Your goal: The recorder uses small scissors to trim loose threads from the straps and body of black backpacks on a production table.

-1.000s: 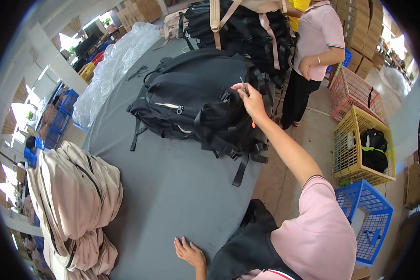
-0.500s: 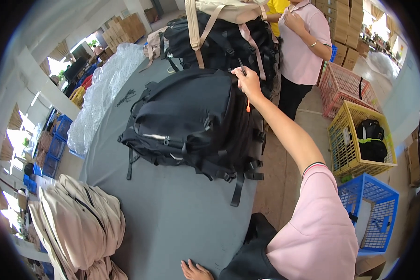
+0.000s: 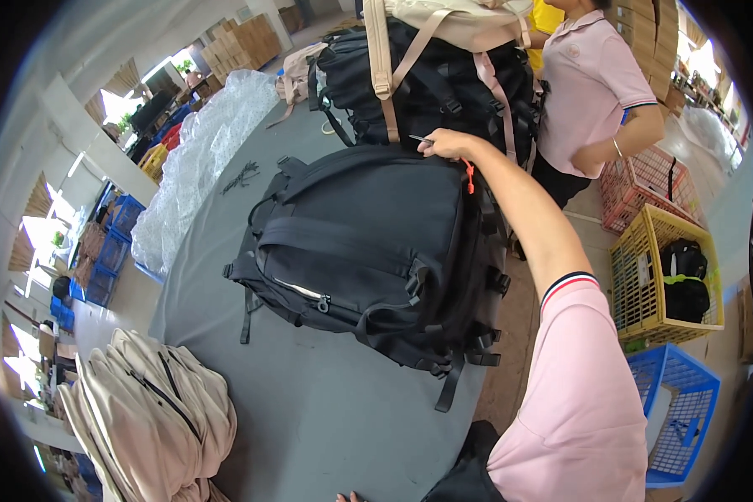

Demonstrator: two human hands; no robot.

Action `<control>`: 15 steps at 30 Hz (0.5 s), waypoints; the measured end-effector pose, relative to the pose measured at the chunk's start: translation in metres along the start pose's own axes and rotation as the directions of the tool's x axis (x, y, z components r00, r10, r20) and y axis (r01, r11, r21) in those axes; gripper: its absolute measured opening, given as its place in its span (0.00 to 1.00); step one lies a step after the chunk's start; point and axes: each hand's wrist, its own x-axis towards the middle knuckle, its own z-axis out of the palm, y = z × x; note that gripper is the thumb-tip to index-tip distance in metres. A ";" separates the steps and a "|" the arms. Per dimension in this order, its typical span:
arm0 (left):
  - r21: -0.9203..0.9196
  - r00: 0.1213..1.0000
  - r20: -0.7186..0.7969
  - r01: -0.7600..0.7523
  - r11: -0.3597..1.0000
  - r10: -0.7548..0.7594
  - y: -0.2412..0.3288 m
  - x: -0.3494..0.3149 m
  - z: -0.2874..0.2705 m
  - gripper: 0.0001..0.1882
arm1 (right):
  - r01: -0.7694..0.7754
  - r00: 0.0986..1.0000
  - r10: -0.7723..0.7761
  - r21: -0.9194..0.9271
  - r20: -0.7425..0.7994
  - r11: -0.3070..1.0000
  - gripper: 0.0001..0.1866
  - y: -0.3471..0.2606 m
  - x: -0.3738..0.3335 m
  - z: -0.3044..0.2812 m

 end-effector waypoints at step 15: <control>0.072 0.995 0.078 0.055 0.996 -0.060 0.011 0.004 -0.010 0.15 | -0.274 0.950 0.232 0.196 0.212 0.942 0.07 0.032 -0.024 -0.021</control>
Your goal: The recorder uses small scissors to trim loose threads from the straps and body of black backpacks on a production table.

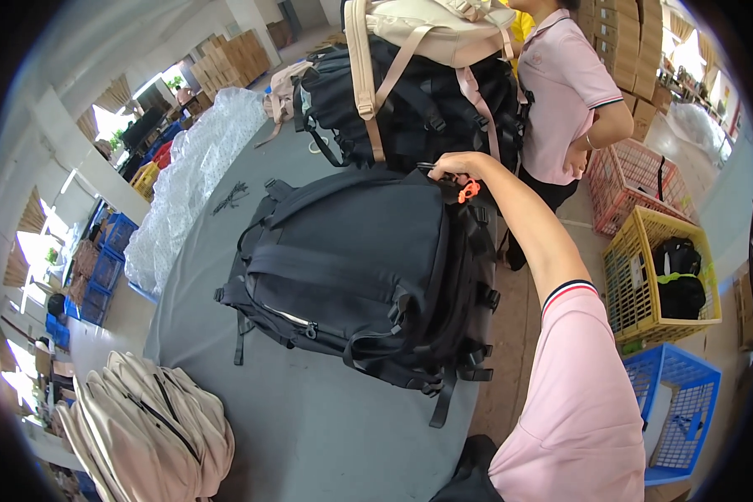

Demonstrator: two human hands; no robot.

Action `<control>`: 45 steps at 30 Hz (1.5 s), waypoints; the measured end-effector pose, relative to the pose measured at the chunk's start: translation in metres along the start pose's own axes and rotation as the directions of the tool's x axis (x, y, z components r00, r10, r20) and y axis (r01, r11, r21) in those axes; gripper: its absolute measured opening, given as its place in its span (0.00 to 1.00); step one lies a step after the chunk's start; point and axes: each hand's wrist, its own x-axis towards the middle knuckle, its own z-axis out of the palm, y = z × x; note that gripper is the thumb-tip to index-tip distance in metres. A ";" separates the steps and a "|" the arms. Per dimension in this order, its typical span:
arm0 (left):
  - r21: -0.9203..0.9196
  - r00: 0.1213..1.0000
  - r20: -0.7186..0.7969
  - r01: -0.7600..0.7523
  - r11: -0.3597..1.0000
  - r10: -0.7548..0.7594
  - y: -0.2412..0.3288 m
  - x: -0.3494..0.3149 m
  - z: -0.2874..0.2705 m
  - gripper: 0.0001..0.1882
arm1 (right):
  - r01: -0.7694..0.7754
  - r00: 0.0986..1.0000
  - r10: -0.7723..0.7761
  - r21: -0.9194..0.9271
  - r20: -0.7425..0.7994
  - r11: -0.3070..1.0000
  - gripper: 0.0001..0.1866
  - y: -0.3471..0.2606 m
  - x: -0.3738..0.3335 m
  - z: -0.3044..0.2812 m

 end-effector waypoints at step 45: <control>-0.033 0.995 0.104 0.011 0.999 -0.008 -0.030 -0.020 0.029 0.26 | 0.636 0.007 -0.793 -0.610 -0.609 0.473 0.19 0.047 -0.168 0.211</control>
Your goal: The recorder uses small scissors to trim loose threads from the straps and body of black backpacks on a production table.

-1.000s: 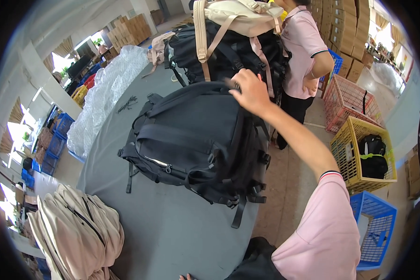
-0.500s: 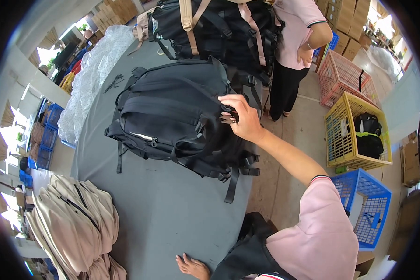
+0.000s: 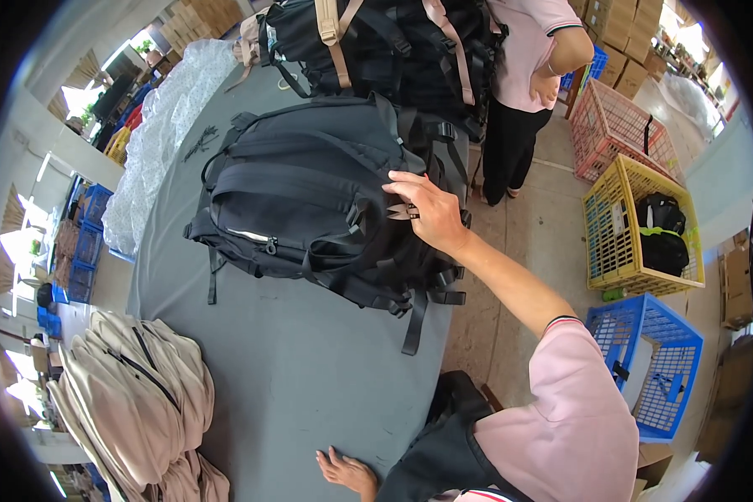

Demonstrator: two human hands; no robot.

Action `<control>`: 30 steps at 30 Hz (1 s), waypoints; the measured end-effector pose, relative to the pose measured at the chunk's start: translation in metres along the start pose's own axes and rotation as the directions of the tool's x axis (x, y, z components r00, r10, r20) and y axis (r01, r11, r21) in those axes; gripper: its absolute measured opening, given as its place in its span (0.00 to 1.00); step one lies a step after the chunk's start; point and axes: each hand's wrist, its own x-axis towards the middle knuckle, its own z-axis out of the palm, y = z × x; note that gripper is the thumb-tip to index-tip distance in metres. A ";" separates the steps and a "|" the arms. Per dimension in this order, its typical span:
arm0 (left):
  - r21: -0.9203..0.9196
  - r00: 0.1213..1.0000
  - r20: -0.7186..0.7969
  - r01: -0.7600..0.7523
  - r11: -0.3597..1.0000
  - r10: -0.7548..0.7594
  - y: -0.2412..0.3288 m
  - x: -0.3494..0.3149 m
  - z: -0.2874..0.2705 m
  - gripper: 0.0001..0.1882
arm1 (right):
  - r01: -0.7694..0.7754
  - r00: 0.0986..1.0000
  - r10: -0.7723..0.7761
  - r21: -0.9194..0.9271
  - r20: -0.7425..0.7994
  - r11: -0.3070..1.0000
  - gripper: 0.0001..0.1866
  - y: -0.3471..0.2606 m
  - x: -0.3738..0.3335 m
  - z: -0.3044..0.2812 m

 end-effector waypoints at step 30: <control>-0.023 1.000 0.031 0.002 1.000 -0.001 0.001 0.000 -0.010 0.25 | -0.285 0.940 0.311 0.180 -0.138 0.941 0.11 0.017 0.050 -0.015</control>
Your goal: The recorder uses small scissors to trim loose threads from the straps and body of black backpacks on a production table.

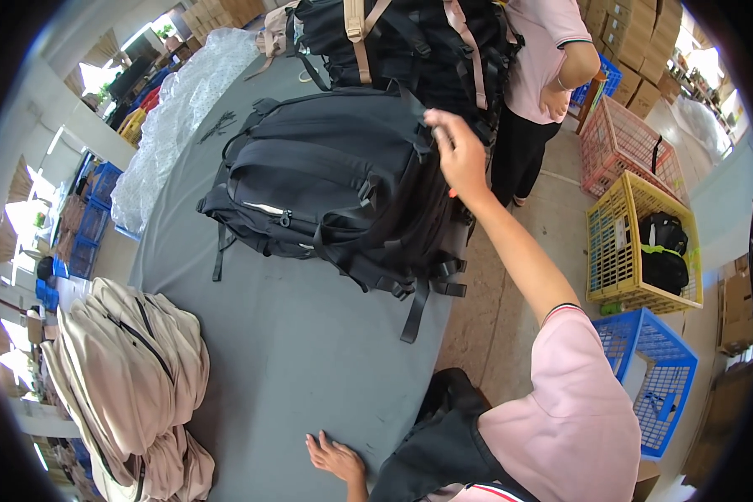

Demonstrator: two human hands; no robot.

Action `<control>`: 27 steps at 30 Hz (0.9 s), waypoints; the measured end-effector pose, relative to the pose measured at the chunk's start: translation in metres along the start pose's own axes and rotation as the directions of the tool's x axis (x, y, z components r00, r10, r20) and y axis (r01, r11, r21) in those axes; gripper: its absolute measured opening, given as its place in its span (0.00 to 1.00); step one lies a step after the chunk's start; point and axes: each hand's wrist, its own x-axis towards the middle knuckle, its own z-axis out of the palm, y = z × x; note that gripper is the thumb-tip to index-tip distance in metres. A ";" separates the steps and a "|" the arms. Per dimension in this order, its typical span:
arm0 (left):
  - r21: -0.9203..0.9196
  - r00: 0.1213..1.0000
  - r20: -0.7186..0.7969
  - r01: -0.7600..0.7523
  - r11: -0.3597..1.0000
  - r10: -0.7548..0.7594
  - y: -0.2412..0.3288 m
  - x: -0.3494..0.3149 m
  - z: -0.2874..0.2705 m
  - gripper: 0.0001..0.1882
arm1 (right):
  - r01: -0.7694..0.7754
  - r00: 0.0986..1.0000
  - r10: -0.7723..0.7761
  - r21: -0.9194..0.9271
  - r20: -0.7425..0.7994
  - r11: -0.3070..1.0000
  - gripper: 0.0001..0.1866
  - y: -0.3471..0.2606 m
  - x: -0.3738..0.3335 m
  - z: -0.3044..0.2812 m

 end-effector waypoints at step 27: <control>-0.065 1.000 0.001 0.007 0.998 -0.007 0.000 0.003 -0.003 0.23 | -0.547 0.791 0.609 0.379 -0.055 0.746 0.16 0.018 -0.088 -0.030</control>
